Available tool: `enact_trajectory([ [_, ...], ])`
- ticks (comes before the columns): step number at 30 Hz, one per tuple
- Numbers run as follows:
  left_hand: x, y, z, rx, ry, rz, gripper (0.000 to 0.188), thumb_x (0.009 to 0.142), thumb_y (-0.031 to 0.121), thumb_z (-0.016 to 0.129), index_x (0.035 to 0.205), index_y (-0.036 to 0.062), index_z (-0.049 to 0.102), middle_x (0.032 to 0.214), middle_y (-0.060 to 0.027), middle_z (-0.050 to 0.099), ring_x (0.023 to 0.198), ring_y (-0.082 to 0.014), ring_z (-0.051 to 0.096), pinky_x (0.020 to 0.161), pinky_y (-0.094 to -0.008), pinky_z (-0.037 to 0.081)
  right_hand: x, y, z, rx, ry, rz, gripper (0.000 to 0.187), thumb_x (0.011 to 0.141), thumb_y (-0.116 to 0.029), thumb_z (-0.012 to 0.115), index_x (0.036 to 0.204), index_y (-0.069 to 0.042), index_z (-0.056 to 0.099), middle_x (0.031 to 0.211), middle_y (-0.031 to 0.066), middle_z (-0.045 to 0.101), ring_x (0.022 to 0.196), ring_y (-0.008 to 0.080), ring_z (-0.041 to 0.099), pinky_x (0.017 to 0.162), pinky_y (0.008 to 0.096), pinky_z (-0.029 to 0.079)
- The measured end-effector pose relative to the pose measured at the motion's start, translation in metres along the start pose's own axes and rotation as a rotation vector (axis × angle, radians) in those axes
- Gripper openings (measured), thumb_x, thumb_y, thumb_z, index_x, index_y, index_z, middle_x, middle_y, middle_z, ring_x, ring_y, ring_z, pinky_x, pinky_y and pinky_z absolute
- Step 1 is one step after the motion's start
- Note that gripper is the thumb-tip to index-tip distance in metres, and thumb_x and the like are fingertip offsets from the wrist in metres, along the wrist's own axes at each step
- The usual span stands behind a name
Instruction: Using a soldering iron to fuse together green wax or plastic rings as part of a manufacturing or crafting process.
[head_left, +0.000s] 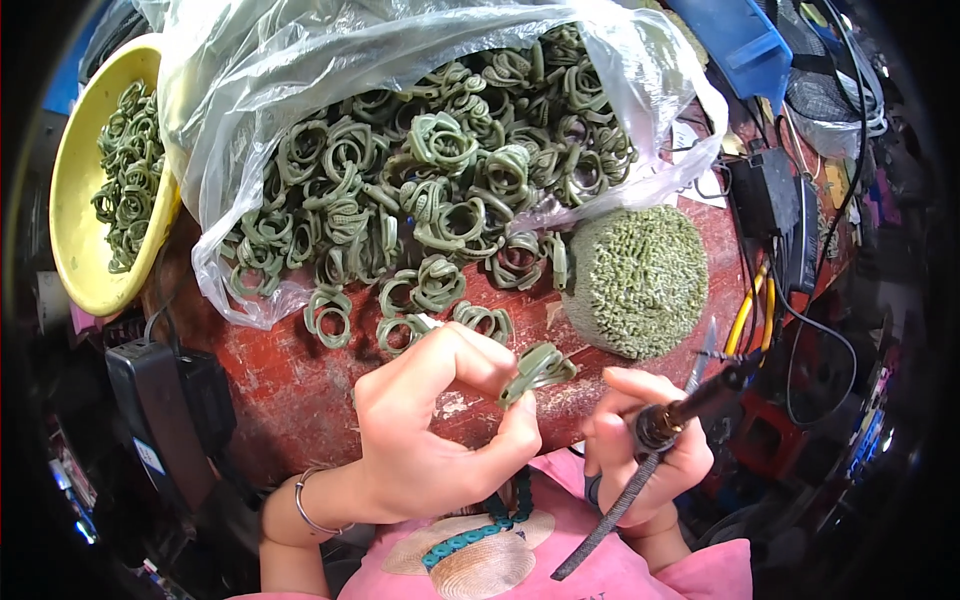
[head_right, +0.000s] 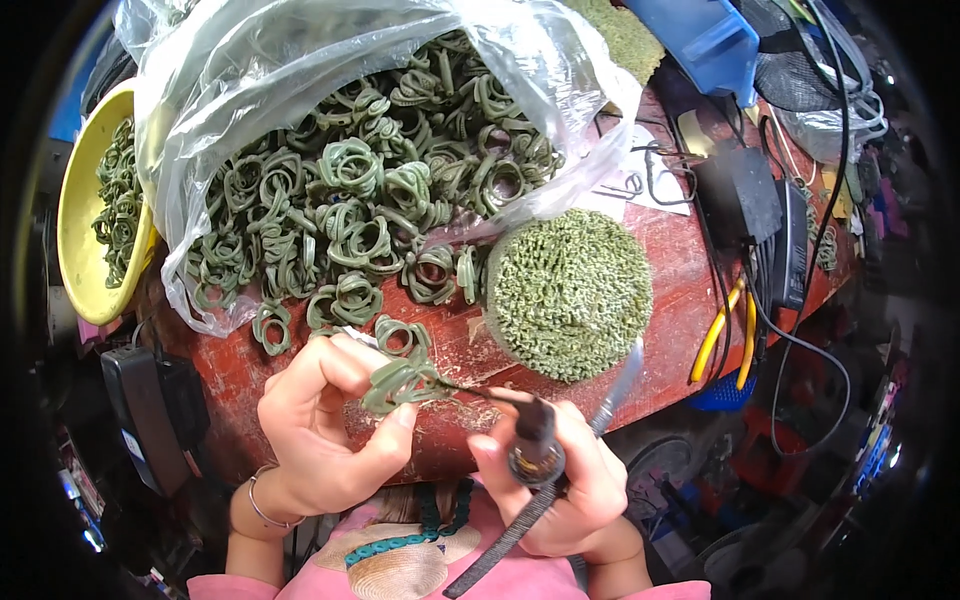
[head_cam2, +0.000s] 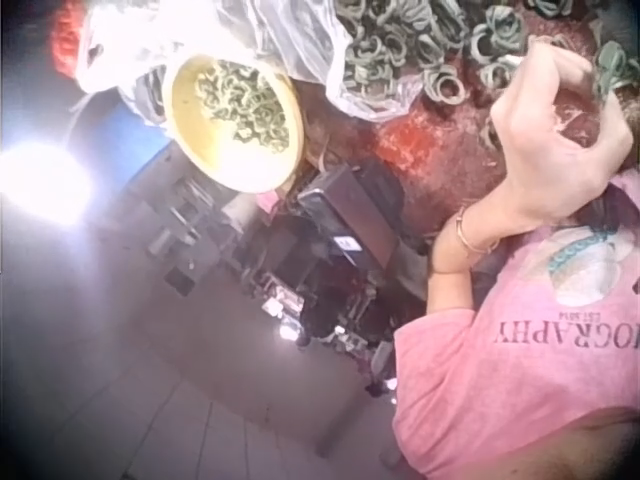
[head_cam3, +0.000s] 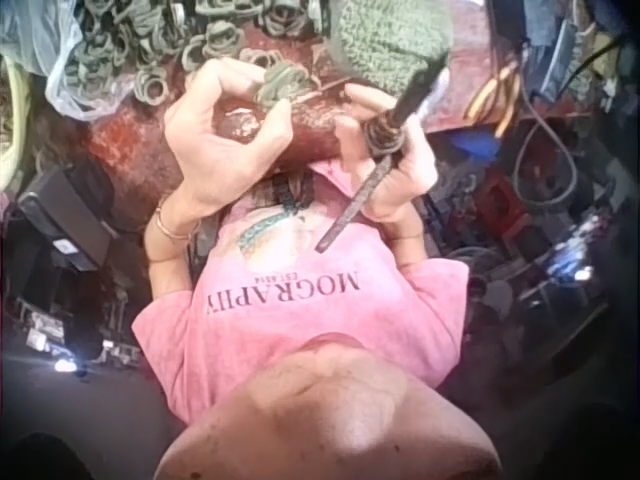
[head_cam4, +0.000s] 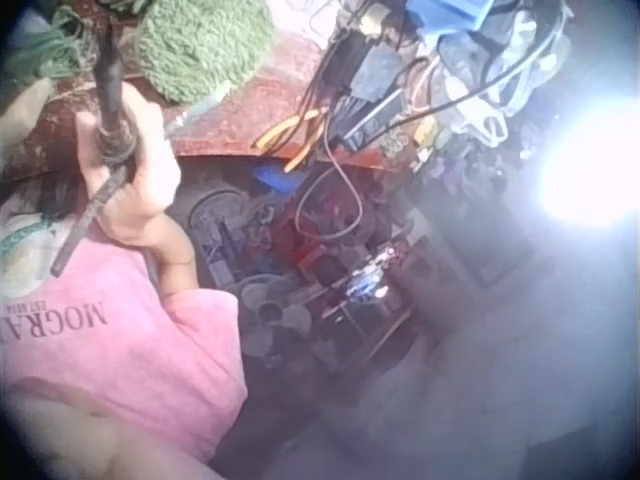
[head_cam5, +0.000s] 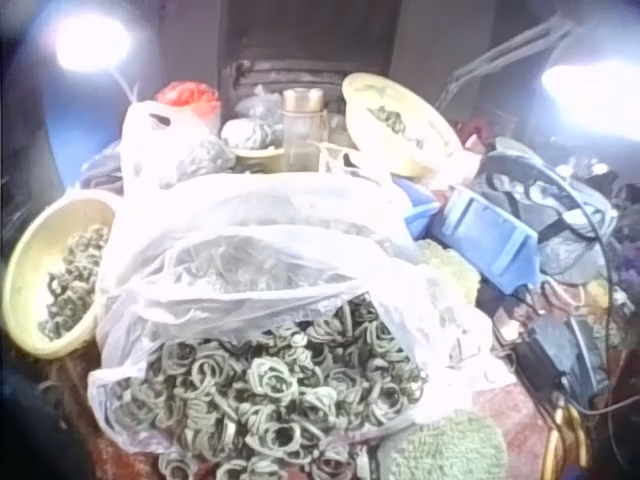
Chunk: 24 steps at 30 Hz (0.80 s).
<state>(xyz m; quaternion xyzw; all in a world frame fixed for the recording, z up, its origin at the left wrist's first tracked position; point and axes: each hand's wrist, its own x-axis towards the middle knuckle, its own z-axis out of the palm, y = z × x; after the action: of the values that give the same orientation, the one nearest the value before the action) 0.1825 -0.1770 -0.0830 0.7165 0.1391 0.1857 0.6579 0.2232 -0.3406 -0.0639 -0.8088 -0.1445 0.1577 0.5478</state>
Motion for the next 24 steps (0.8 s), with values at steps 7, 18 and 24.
enact_trajectory([
  [7,0.003,0.014,-0.011,-0.034,-0.126,0.092,0.017,0.060,-0.005,0.065,0.071,-0.0013,0.053,0.070,-0.0102,0.058,0.062,-0.0168,0.058,0.057,-0.0245,0.047,0.013,-0.015,0.011,0.236,-0.019,0.165,0.017,0.079,-0.002,0.065,0.094,0.002,0.060,0.068,0.0045,0.060,0.058,0.0064,0.056,0.051,0.0206,0.044],
  [18,0.008,0.026,-0.020,-0.304,-0.413,-0.326,0.029,0.075,-0.011,0.060,0.104,-0.0080,0.059,0.100,-0.0149,0.059,0.091,-0.0169,0.060,0.077,-0.0243,0.053,0.015,-0.022,0.000,0.005,-0.101,-0.004,0.013,0.077,-0.006,0.068,0.087,-0.001,0.063,0.064,0.0015,0.059,0.058,0.0051,0.053,0.053,0.0205,0.044],
  [24,0.000,0.019,-0.010,-0.333,-0.338,-0.423,0.024,0.079,-0.005,0.062,0.102,-0.0091,0.059,0.093,-0.0127,0.061,0.082,-0.0149,0.062,0.071,-0.0236,0.054,0.007,-0.014,-0.004,-0.058,0.034,-0.023,0.023,0.076,-0.006,0.070,0.096,0.002,0.061,0.064,-0.0002,0.056,0.056,0.0053,0.051,0.055,0.0199,0.043],
])
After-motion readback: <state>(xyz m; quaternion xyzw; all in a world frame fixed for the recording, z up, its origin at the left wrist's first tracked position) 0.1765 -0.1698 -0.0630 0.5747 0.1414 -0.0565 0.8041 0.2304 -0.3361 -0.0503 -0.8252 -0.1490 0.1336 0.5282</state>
